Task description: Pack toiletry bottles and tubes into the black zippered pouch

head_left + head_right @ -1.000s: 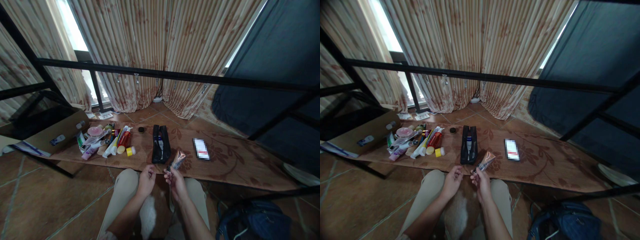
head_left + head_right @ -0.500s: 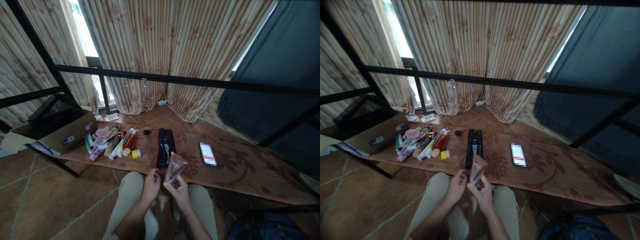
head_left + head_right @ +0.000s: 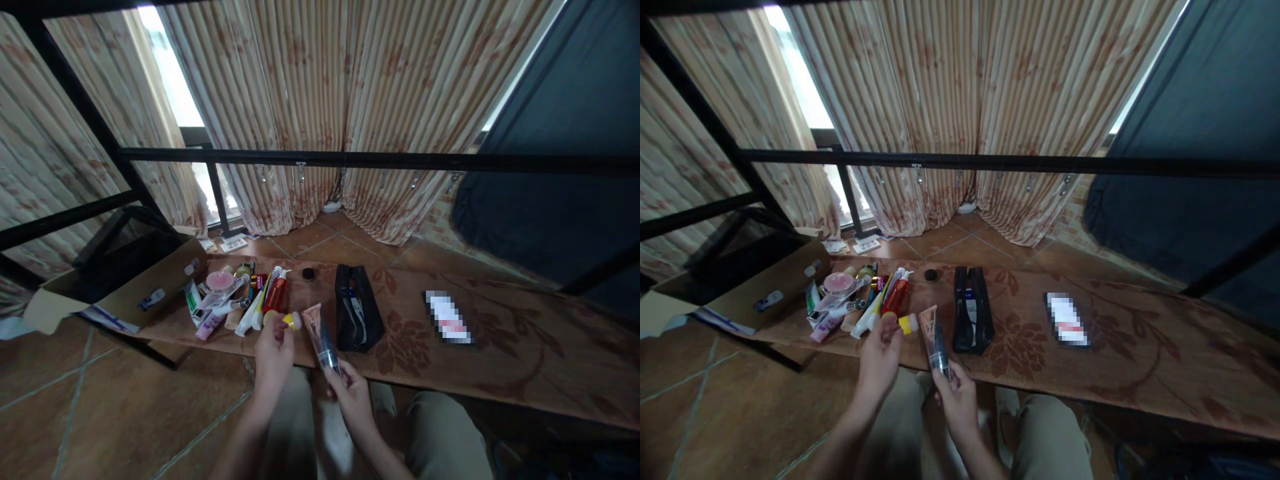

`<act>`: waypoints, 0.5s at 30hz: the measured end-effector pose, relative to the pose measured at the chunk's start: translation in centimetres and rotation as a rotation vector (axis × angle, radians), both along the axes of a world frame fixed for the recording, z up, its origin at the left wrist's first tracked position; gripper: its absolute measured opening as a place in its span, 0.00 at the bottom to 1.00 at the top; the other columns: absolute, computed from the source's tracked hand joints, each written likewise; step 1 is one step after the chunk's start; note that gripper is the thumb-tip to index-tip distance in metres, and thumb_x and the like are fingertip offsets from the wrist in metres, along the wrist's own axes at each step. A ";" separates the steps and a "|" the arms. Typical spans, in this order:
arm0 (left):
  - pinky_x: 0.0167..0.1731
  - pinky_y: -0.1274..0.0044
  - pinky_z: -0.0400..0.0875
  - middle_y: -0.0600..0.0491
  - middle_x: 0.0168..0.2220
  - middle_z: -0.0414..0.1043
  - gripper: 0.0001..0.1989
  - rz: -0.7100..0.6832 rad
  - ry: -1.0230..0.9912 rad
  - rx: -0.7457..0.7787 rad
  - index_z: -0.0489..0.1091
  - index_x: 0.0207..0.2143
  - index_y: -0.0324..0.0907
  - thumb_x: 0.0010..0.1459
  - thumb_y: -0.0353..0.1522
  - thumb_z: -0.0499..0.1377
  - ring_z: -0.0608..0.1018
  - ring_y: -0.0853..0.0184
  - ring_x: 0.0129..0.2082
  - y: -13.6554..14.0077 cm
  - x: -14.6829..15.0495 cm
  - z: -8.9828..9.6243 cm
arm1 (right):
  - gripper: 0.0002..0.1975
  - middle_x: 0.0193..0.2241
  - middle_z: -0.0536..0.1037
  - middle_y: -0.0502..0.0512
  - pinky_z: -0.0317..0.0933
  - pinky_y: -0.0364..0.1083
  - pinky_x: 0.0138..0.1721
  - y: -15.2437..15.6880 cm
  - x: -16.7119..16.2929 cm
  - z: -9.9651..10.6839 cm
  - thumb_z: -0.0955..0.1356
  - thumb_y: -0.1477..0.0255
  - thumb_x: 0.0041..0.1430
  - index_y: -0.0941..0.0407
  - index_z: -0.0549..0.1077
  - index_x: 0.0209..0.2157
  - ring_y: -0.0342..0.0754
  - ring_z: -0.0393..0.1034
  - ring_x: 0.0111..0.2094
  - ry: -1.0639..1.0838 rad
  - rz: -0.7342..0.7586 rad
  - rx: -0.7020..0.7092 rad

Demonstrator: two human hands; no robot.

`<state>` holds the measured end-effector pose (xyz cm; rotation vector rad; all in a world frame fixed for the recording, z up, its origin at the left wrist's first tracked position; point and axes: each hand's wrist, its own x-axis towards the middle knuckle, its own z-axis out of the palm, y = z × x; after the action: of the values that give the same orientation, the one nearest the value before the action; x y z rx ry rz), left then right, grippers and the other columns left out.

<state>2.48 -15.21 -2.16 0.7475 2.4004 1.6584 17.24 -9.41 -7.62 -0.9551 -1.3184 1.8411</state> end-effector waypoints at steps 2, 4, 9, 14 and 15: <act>0.39 0.70 0.71 0.44 0.41 0.74 0.14 0.070 0.184 -0.208 0.67 0.45 0.39 0.57 0.32 0.53 0.78 0.59 0.38 0.9 -4.0 1.1 | 0.21 0.17 0.69 0.45 0.56 0.39 0.17 0.1 -2.1 0.1 0.76 0.58 0.43 0.57 0.77 0.36 0.40 0.61 0.16 0.036 -0.032 -0.049; 0.42 0.68 0.70 0.40 0.43 0.74 0.14 0.043 0.363 -0.459 0.68 0.45 0.37 0.58 0.31 0.52 0.77 0.55 0.43 2.2 -7.1 1.7 | 0.20 0.18 0.71 0.46 0.58 0.39 0.18 0.7 -4.2 0.2 0.75 0.59 0.44 0.57 0.76 0.37 0.40 0.63 0.17 0.064 -0.071 -0.064; 0.37 0.66 0.71 0.37 0.44 0.74 0.15 -0.034 0.567 -0.896 0.68 0.45 0.36 0.61 0.33 0.48 0.79 0.50 0.41 4.7 -10.0 1.9 | 0.19 0.29 0.77 0.49 0.66 0.42 0.30 2.6 -7.4 -0.9 0.72 0.65 0.51 0.53 0.75 0.45 0.43 0.71 0.26 0.011 -0.064 0.043; 0.36 0.66 0.71 0.36 0.38 0.76 0.16 -0.038 0.566 -1.043 0.68 0.43 0.34 0.62 0.36 0.48 0.79 0.49 0.40 6.0 -10.0 1.9 | 0.22 0.52 0.72 0.56 0.68 0.45 0.40 2.8 -7.2 -1.1 0.70 0.72 0.49 0.51 0.74 0.48 0.49 0.72 0.42 -0.059 -0.012 0.234; 0.37 0.66 0.71 0.35 0.38 0.76 0.17 -0.034 0.533 -1.047 0.69 0.43 0.34 0.61 0.37 0.49 0.79 0.49 0.41 6.3 -10.2 1.9 | 0.21 0.54 0.70 0.57 0.68 0.45 0.39 2.6 -6.7 -0.9 0.70 0.73 0.49 0.51 0.75 0.48 0.48 0.72 0.41 -0.064 0.004 0.243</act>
<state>-7.73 -8.92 -0.24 1.0307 2.9996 0.0034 10.50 -6.77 -8.52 -0.8868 -1.5427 1.6193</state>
